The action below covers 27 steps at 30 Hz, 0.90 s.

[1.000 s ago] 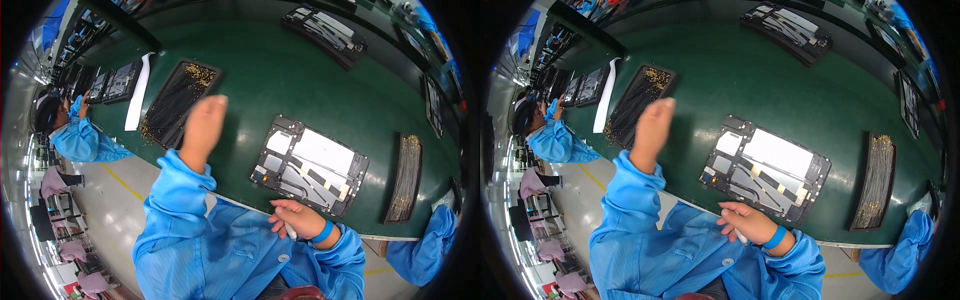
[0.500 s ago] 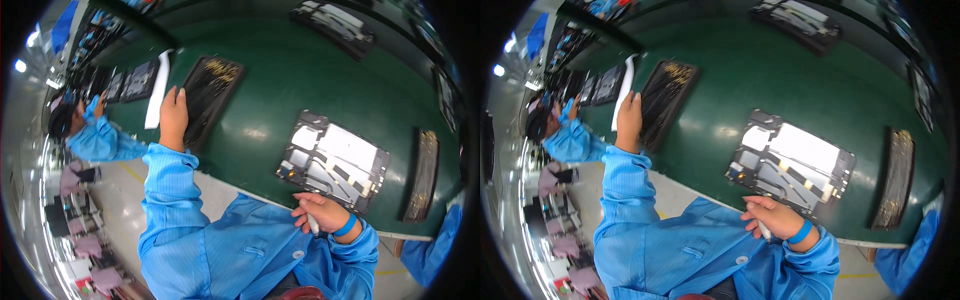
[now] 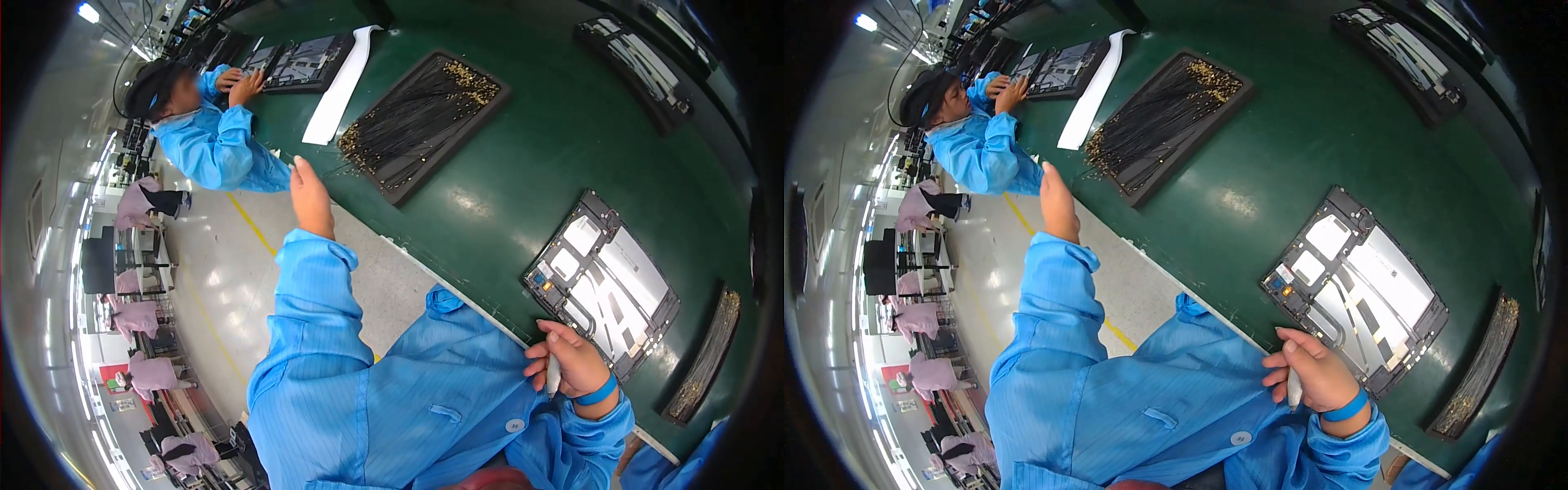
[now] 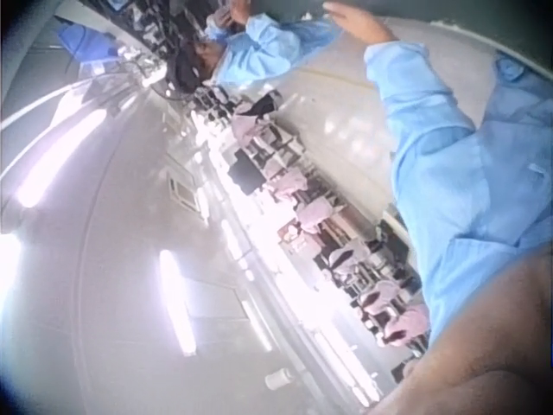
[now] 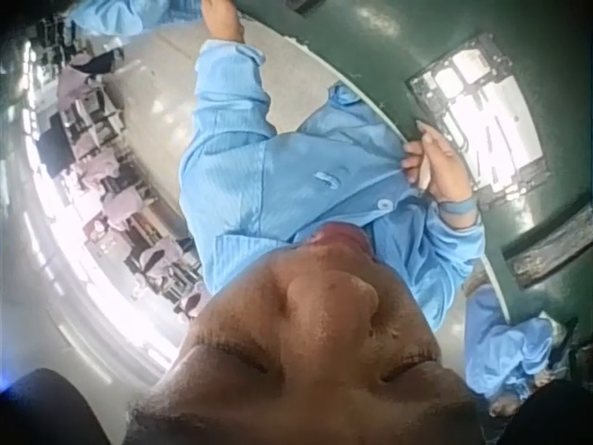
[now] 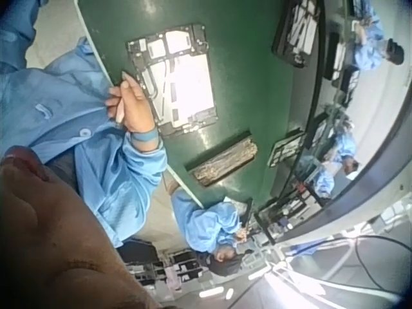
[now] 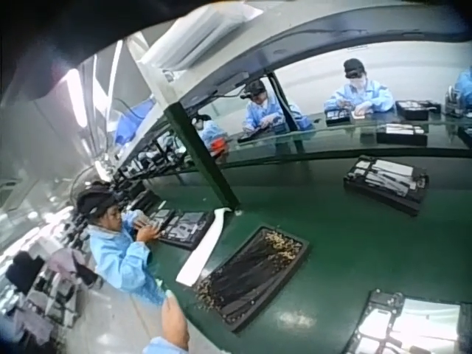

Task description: The person assembles tablets by taking tablet chassis from a conveyor, picking wires from trays, attaching the wires to the tablet chassis, and placing the tablets back onto the conveyor.

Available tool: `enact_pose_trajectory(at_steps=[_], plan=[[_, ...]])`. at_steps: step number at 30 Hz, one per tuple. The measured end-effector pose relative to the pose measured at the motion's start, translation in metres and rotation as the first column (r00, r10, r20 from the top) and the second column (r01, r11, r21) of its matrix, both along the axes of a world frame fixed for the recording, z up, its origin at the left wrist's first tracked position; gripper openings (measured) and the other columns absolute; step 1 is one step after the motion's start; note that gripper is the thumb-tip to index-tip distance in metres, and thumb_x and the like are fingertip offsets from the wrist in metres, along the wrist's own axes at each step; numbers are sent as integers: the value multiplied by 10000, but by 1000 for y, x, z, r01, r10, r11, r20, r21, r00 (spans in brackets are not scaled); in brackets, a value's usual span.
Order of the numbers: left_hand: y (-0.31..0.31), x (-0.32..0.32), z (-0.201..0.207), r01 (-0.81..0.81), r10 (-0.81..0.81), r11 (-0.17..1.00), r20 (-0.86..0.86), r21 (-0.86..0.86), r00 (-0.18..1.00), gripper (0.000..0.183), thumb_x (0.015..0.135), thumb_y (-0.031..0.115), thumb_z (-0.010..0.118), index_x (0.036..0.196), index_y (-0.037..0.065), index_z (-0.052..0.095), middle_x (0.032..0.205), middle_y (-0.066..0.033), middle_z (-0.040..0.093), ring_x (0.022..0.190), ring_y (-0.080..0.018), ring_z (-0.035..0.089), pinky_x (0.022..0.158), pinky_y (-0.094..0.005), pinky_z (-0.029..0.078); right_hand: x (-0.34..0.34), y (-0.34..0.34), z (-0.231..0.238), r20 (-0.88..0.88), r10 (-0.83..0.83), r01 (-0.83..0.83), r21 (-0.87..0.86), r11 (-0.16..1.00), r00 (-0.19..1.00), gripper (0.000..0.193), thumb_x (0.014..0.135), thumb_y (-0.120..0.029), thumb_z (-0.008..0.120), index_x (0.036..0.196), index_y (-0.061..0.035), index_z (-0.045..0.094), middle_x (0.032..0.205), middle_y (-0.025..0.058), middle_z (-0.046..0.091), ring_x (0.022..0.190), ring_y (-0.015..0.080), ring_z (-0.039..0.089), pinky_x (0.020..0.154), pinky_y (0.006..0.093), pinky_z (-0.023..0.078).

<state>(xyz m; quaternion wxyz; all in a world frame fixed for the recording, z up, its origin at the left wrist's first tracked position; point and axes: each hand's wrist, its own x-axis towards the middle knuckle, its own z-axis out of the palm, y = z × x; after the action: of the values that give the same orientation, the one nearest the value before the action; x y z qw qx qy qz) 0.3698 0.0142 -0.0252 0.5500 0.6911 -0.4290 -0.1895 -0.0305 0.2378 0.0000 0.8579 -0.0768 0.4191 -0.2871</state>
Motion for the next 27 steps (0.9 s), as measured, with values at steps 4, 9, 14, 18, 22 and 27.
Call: enact_pose_trajectory(at_steps=[4, 9, 14, 18, 22, 27], plan=[[2, -68, 16, -53, -69, 951, 374, 305, 925, 602, 848, 422, 265, 1149, -95, 335, 1173, -281, 351, 1110, -370, 333, 934, -347, 252, -1, 2, -2, 9, -16, 16, -5, 1000, 1000, 397, 846, -251, 422, 1170, -43, 322, 864, 139, 559, 664, 232, 574, 489, 315, 467], [19, -139, 29, 165, -254, 955, 394, 247, 883, 602, 840, 391, 302, 1163, -116, 285, 1187, -290, 315, 1119, -398, 287, 963, -409, 166, -2, 3, -2, -9, -32, 32, -5, 999, 999, 420, 843, -259, 426, 1175, -31, 307, 873, 147, 554, 666, 249, 574, 486, 331, 468], [28, -145, 25, 130, -216, 976, 698, 174, 683, 535, 830, 352, 351, 1139, -85, 340, 1100, -290, 392, 1028, -383, 372, 916, -442, 211, 0, 2, 0, -21, -15, 15, -6, 1000, 1000, 447, 839, -279, 432, 1183, -29, 296, 866, 149, 552, 667, 257, 573, 486, 340, 467], [14, -102, 32, 76, -59, 997, 362, -33, 930, 412, 841, 323, 360, 838, -73, 476, 769, -196, 528, 684, -312, 485, 650, -347, 391, 0, 0, -3, -38, -25, 26, 7, 1000, 999, 454, 839, -289, 428, 1184, -27, 295, 865, 149, 551, 674, 258, 572, 493, 340, 468], [15, -38, 22, -98, 104, 994, -133, 46, 986, 465, 837, 372, 364, 983, -54, 483, 936, -143, 529, 835, -236, 491, 742, -308, 376, 0, 0, 1, -26, 2, -3, -8, 1000, 1000, 449, 842, -286, 421, 1184, -24, 293, 865, 152, 551, 678, 260, 572, 500, 339, 469], [2, -34, 34, 148, -254, 941, 349, 304, 902, 633, 766, 437, 464, 1153, -49, 344, 1143, -223, 388, 1073, -293, 360, 889, -321, 284, -2, 0, -3, 5, -21, 21, 3, 1000, 1000, 426, 852, -256, 402, 1185, -17, 287, 882, 159, 552, 693, 266, 573, 509, 341, 471]])
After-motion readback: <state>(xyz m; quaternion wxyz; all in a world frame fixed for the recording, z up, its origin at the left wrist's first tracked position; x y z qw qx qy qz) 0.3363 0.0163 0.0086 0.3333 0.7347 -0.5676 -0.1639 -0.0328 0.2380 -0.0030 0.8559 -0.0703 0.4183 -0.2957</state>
